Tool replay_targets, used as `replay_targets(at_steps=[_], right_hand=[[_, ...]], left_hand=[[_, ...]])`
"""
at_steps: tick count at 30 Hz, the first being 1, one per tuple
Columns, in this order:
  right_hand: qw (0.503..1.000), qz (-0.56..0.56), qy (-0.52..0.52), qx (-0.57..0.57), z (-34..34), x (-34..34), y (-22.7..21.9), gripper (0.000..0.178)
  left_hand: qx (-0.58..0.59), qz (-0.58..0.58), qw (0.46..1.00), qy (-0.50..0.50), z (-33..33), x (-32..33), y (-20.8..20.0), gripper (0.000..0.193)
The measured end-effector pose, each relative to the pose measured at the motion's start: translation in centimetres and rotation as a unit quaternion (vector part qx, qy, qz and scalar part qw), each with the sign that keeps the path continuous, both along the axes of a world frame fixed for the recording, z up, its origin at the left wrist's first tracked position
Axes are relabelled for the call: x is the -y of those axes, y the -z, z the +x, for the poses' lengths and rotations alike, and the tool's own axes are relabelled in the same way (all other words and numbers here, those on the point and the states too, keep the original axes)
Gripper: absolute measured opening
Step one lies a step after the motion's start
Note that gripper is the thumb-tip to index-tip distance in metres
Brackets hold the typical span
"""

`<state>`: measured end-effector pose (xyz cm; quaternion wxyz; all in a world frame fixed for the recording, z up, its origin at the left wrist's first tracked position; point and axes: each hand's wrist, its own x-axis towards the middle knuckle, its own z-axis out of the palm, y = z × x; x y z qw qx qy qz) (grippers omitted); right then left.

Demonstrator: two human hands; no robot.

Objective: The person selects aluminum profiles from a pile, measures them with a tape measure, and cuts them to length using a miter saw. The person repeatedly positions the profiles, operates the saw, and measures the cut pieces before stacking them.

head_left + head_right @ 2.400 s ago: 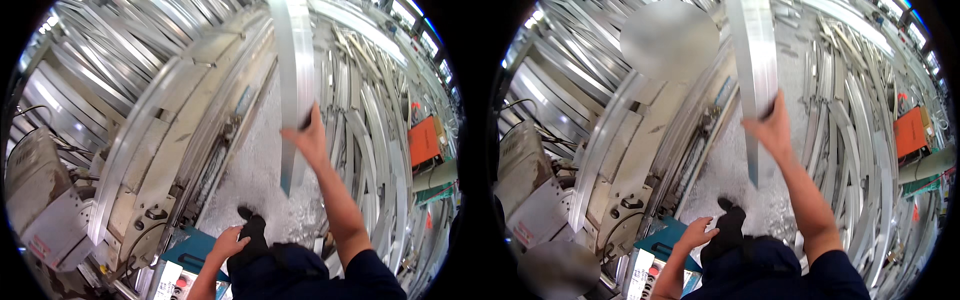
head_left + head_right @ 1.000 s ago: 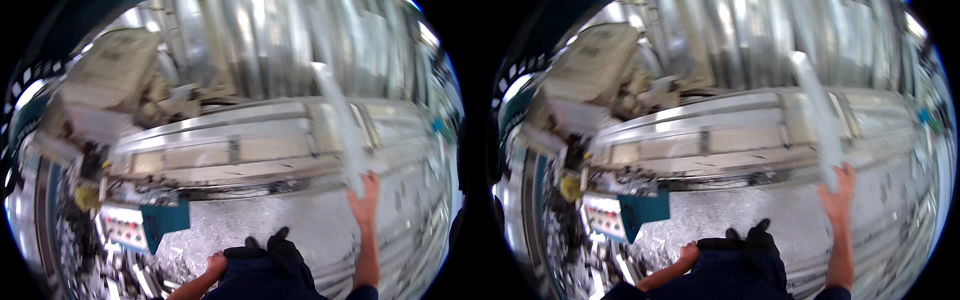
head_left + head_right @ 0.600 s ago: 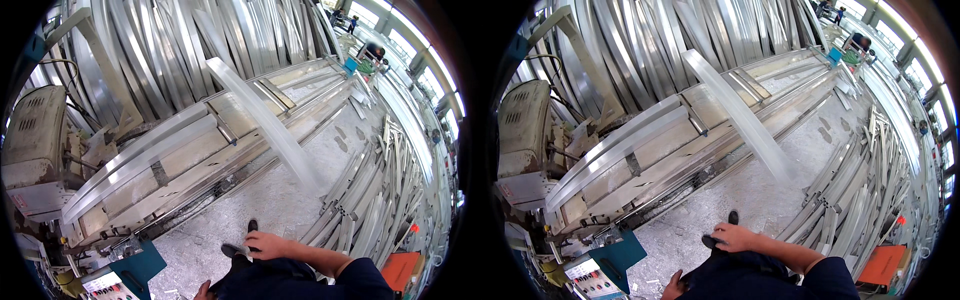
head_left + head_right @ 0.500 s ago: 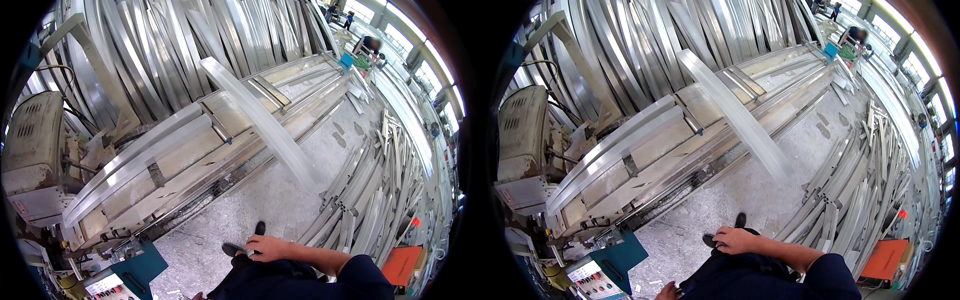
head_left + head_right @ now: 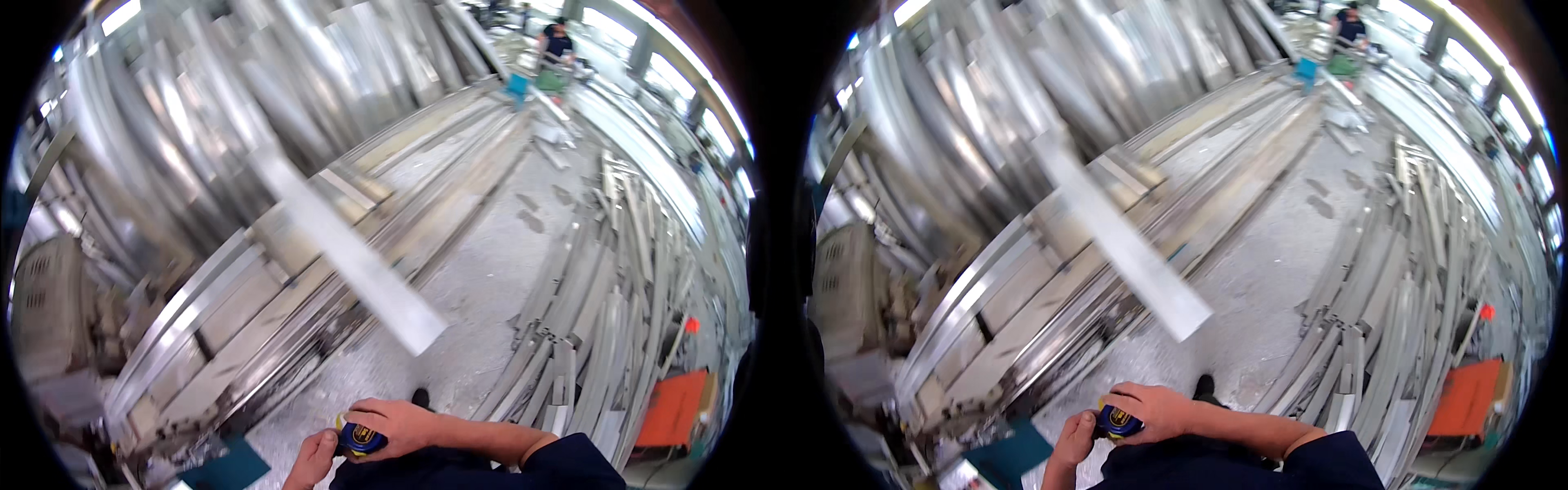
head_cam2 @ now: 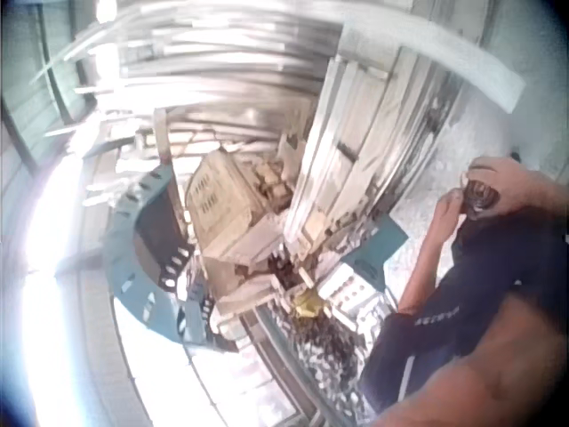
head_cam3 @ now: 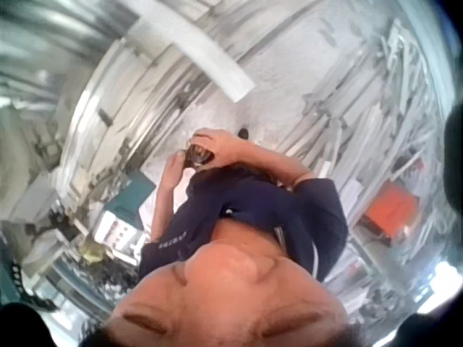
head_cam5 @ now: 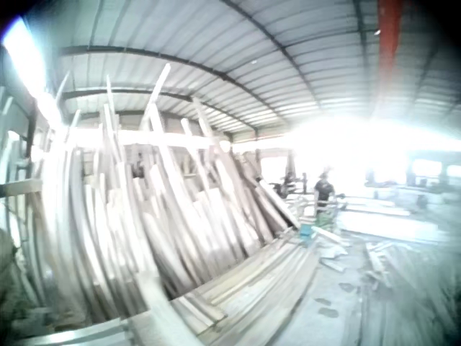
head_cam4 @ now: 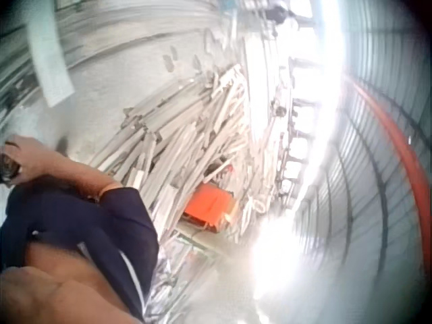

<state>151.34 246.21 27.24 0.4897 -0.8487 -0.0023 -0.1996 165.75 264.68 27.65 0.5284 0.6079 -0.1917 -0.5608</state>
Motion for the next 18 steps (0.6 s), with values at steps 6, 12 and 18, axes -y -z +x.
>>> replay_targets(at_steps=[6, 12, 18], right_hand=[[0.98, -0.025, 0.192, 0.048, -6.8, 5.5, -0.7, 0.065], [0.958, -0.051, 0.283, 0.024, -9.5, 5.7, -1.6, 0.058], [0.912, -0.106, 0.36, -0.169, -13.6, 5.6, -2.2, 0.057]], left_hand=[[0.113, -0.04, 0.993, 0.011, -4.8, 11.2, 0.3, 0.027], [0.189, -0.101, 0.968, 0.133, -5.8, 16.9, -1.1, 0.016], [0.05, -0.186, 0.96, 0.204, -1.2, 21.0, -2.3, 0.015]])
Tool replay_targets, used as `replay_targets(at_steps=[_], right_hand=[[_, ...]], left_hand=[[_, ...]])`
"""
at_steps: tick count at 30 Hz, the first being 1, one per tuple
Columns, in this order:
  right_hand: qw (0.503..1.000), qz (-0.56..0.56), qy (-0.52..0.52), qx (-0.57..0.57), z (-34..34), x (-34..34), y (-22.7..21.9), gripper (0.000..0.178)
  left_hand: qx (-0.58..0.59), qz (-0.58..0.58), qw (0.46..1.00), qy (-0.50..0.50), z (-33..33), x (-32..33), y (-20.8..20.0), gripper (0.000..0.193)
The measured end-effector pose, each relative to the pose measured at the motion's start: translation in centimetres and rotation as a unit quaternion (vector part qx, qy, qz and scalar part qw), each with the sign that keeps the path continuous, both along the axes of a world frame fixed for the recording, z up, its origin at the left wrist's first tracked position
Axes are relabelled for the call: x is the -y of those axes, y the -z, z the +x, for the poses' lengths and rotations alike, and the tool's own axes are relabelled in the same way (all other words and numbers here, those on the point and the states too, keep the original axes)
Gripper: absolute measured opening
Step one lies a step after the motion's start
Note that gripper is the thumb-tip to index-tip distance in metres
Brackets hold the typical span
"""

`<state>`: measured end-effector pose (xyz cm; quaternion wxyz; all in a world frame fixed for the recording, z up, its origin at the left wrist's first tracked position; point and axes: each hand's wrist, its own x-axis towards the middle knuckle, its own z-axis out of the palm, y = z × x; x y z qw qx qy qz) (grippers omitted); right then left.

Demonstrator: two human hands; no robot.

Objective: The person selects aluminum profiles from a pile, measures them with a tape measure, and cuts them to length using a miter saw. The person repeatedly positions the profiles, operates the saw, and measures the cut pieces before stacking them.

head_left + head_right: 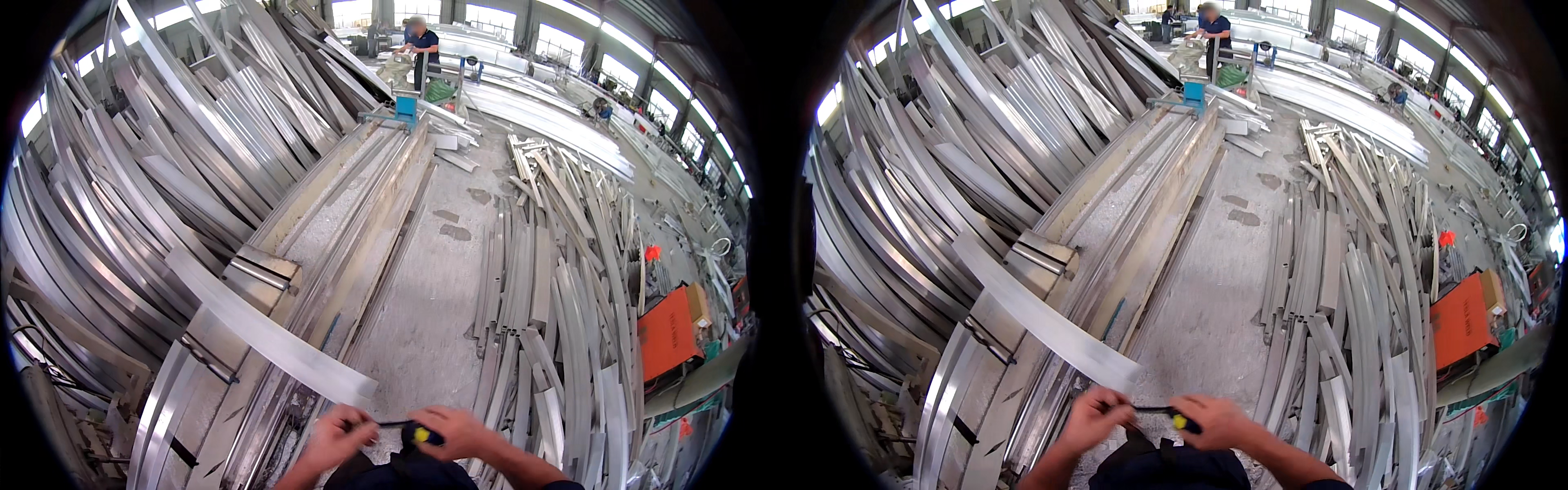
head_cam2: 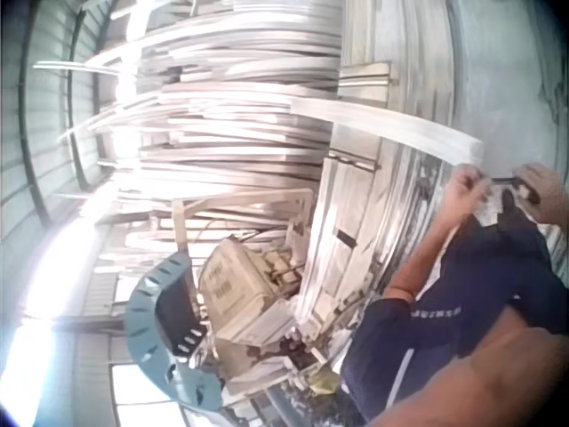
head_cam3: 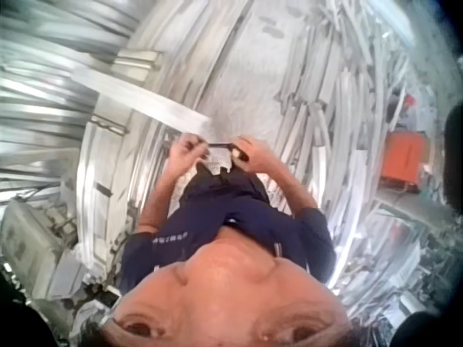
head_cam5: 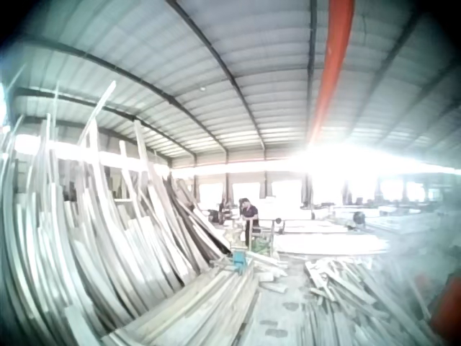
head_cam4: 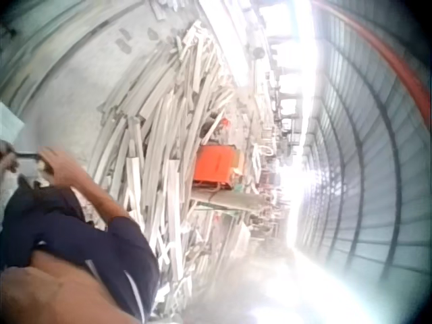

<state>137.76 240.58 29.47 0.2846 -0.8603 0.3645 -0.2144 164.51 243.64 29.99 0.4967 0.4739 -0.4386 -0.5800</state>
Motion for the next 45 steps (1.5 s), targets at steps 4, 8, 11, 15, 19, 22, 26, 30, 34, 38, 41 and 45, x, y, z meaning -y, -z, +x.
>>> replay_targets(at_steps=[4, 8, 11, 15, 19, 22, 26, 30, 34, 38, 41, 45], right_hand=[[0.975, 0.099, 0.096, -0.173, -7.2, -0.1, -1.0, 0.053], [0.97, 0.093, 0.117, -0.189, -12.7, -2.0, -2.0, 0.045], [0.969, 0.137, 0.136, -0.154, -11.2, -3.4, -2.2, 0.04], [0.944, 0.231, 0.204, -0.118, -4.4, -2.7, -3.6, 0.037], [0.928, 0.246, 0.214, -0.181, 4.0, 0.8, -6.0, 0.041], [0.918, 0.258, 0.215, -0.211, 10.9, 3.8, -7.3, 0.04], [0.919, 0.266, 0.179, -0.231, 20.0, 7.6, -7.1, 0.038], [0.932, 0.221, 0.143, -0.251, 25.8, 9.5, -6.4, 0.038], [0.926, 0.239, 0.144, -0.255, 27.9, 10.3, -6.2, 0.039], [0.944, 0.188, 0.111, -0.247, 28.9, 10.7, -6.1, 0.037], [0.933, 0.21, 0.125, -0.265, 29.2, 11.0, -6.3, 0.037], [0.944, 0.135, 0.092, -0.288, 28.9, 11.8, -5.9, 0.04]], left_hand=[[-0.076, -0.04, 0.974, -0.209, 13.2, 2.3, -4.1, 0.007], [-0.146, -0.087, 0.913, -0.371, 25.7, 4.3, -8.0, 0.022], [-0.116, -0.054, 0.921, -0.368, 26.7, 5.0, -5.1, 0.029], [-0.059, 0.099, 0.951, -0.288, 19.9, 5.1, 2.9, 0.032], [-0.149, 0.165, 0.937, -0.268, 14.9, 6.0, 7.4, 0.064], [-0.189, 0.185, 0.935, -0.235, 14.3, 6.5, 8.8, 0.078], [-0.175, 0.181, 0.943, -0.217, 15.2, 7.7, 10.7, 0.083], [-0.257, 0.155, 0.939, -0.166, 15.8, 9.0, 12.2, 0.065], [-0.254, 0.149, 0.937, -0.189, 15.7, 10.3, 12.5, 0.062], [-0.244, 0.145, 0.932, -0.224, 16.0, 11.1, 12.5, 0.062], [-0.244, 0.138, 0.932, -0.228, 16.3, 11.4, 12.7, 0.06], [-0.247, 0.122, 0.929, -0.248, 16.4, 11.5, 12.8, 0.051]])
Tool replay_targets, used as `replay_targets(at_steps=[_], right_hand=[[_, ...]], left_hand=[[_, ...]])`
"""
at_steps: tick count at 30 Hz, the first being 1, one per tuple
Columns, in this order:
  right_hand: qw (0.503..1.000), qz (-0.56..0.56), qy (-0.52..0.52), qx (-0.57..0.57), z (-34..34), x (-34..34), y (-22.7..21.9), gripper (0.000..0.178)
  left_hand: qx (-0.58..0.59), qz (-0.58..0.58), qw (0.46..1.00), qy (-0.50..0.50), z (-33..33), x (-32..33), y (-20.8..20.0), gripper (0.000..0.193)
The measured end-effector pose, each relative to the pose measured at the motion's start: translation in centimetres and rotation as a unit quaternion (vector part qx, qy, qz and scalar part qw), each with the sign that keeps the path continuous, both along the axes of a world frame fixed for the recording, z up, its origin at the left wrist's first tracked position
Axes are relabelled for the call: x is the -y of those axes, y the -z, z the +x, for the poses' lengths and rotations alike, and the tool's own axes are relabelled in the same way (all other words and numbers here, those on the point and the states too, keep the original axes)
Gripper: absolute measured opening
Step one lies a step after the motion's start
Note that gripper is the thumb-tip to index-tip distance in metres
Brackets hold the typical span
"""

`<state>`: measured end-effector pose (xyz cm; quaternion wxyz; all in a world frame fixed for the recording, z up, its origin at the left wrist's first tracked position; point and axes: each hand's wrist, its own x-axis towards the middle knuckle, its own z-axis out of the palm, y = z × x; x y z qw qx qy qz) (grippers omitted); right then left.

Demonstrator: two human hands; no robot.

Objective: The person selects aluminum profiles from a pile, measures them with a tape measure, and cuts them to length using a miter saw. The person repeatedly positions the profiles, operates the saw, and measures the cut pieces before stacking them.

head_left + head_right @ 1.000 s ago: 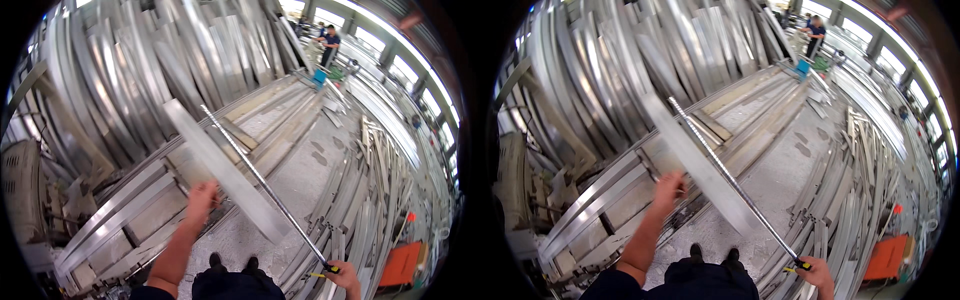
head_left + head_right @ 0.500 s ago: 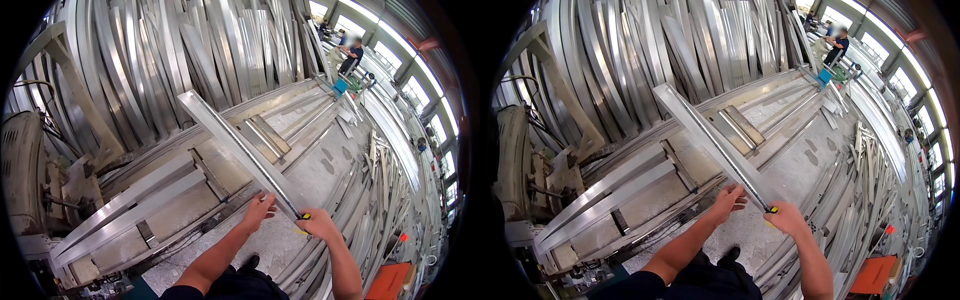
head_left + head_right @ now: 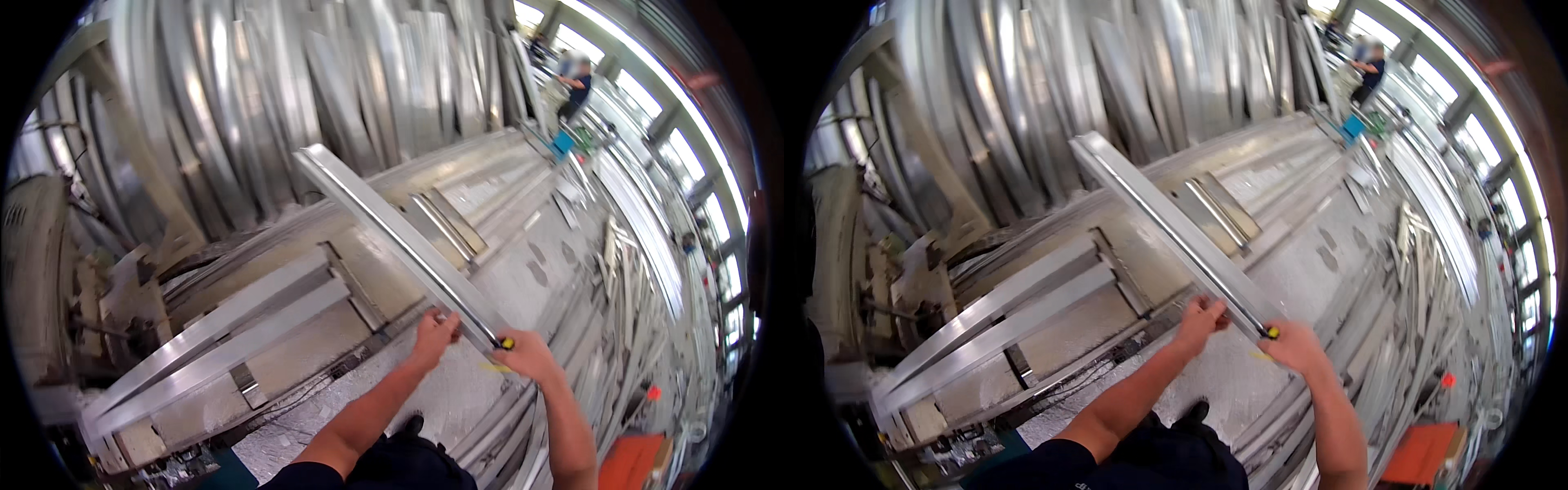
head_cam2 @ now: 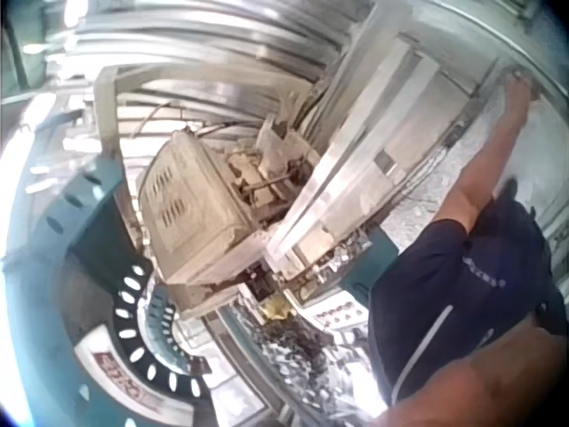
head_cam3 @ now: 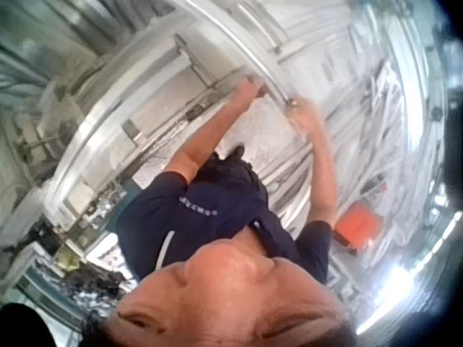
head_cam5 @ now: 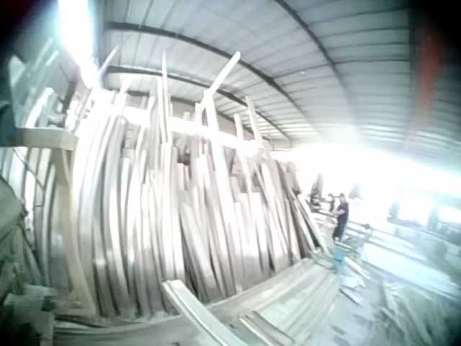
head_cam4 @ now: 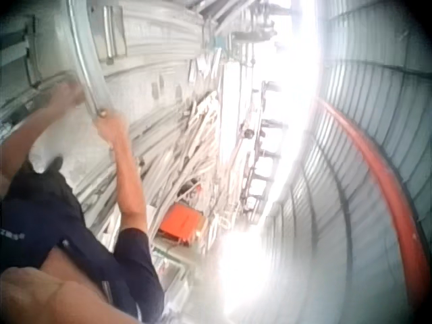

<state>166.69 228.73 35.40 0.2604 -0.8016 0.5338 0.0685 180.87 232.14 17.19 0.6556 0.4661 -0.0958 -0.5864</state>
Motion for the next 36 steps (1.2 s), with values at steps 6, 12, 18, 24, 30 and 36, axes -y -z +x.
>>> replay_targets(at_steps=[6, 12, 18, 24, 30, 36], right_hand=[[0.995, -0.097, -0.013, -0.036, -6.6, 0.0, 2.3, 0.04], [0.984, -0.127, 0.071, -0.104, -17.2, -2.5, 3.3, 0.032], [0.976, -0.188, 0.083, -0.064, -20.9, -4.9, 6.8, 0.028], [0.962, -0.25, 0.094, -0.049, -21.1, -5.8, 8.8, 0.028], [0.958, -0.265, 0.085, -0.06, -21.2, -5.9, 9.2, 0.031], [0.955, -0.28, 0.084, -0.053, -21.3, -6.0, 9.4, 0.031]], left_hand=[[0.008, -0.043, 0.999, 0.006, 0.7, 0.5, 0.4, 0.016], [-0.005, -0.009, 1.0, 0.024, 0.8, 0.5, -1.1, 0.021], [0.026, 0.006, 0.999, 0.04, 0.8, 0.6, -1.7, 0.025], [0.032, 0.007, 0.998, 0.049, 0.8, 0.5, -2.0, 0.026], [0.021, 0.008, 0.999, 0.047, 0.7, 0.6, -2.0, 0.028], [0.015, 0.002, 0.998, 0.057, 1.1, 0.7, -1.5, 0.03]])
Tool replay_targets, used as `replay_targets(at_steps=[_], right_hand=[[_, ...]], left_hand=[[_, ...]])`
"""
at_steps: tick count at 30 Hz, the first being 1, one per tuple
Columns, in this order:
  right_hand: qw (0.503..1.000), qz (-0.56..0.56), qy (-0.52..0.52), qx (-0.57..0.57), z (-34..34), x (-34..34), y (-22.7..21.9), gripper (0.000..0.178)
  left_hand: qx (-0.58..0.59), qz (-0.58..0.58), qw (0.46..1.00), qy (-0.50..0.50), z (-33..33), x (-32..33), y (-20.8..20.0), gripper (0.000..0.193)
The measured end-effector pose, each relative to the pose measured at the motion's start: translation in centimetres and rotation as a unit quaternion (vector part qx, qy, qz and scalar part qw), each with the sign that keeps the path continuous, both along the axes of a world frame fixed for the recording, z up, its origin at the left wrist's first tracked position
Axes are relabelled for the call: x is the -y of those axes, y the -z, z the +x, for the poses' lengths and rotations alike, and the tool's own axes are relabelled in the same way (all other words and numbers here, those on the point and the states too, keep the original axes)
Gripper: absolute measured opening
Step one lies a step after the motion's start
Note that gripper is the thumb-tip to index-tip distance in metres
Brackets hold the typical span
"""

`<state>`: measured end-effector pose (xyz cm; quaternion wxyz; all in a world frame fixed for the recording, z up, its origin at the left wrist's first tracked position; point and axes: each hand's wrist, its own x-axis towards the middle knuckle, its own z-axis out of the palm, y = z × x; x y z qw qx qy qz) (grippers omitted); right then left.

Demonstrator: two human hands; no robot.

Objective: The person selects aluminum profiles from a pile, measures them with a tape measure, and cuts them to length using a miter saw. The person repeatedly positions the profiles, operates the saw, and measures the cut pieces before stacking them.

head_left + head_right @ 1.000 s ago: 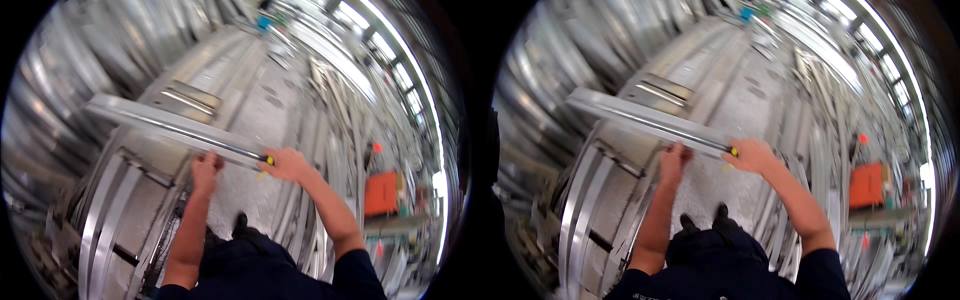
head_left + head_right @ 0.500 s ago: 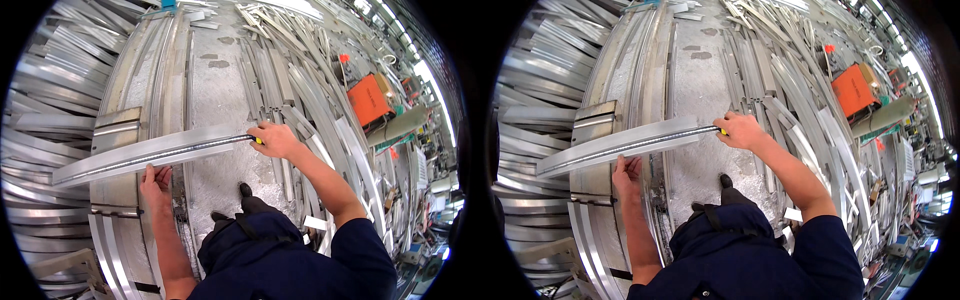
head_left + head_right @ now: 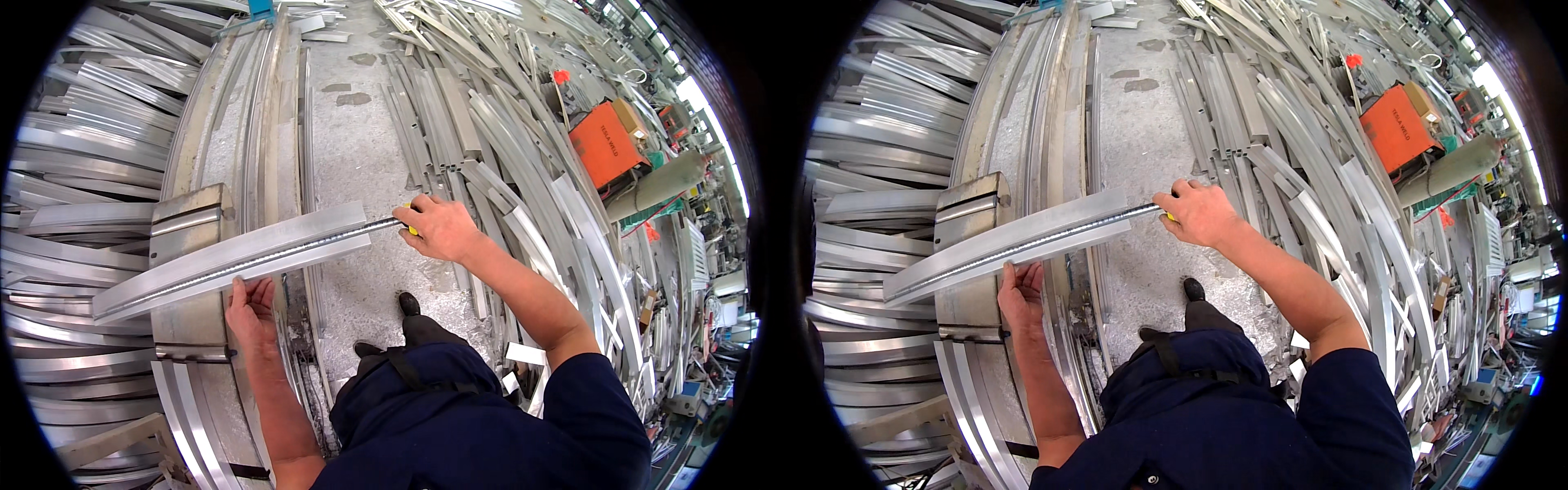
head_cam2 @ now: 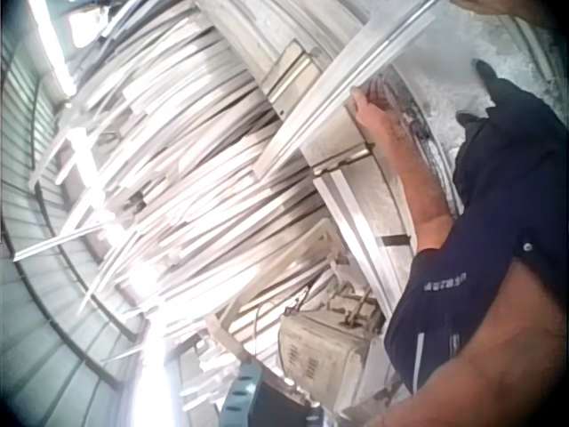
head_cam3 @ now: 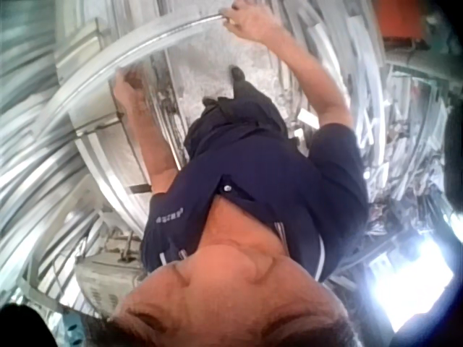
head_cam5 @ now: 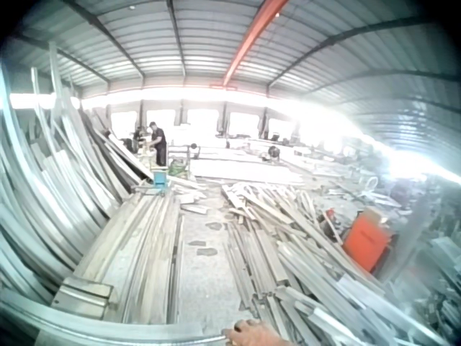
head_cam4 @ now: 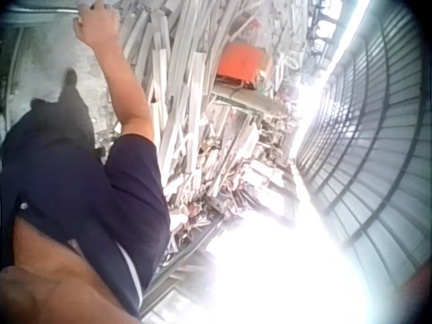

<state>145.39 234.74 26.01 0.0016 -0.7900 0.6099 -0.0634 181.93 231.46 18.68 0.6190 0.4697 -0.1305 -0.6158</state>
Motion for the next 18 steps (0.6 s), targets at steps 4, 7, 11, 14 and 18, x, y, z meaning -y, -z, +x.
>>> replay_targets(at_steps=[4, 7, 11, 14, 18], right_hand=[[1.0, -0.024, 0.0, -0.006, 0.1, -0.2, 0.3, 0.031], [0.999, -0.036, -0.004, -0.003, 0.1, -0.1, 0.5, 0.032], [0.999, -0.048, -0.006, -0.004, -0.1, 0.1, 0.8, 0.032], [0.999, -0.049, -0.005, -0.012, -0.2, 0.3, 1.0, 0.031], [0.999, -0.042, -0.004, -0.016, -0.2, 0.5, 1.1, 0.032]], left_hand=[[-0.005, 0.0, 1.0, 0.0, 0.2, 0.1, 0.4, 0.03], [0.0, 0.005, 1.0, -0.002, 0.3, 0.2, 0.6, 0.031], [0.005, -0.003, 1.0, 0.007, 0.4, 0.2, 0.7, 0.032], [0.007, -0.002, 1.0, 0.01, 0.5, 0.3, 0.7, 0.033], [0.001, 0.008, 1.0, 0.008, 0.6, 0.3, 0.9, 0.035]])
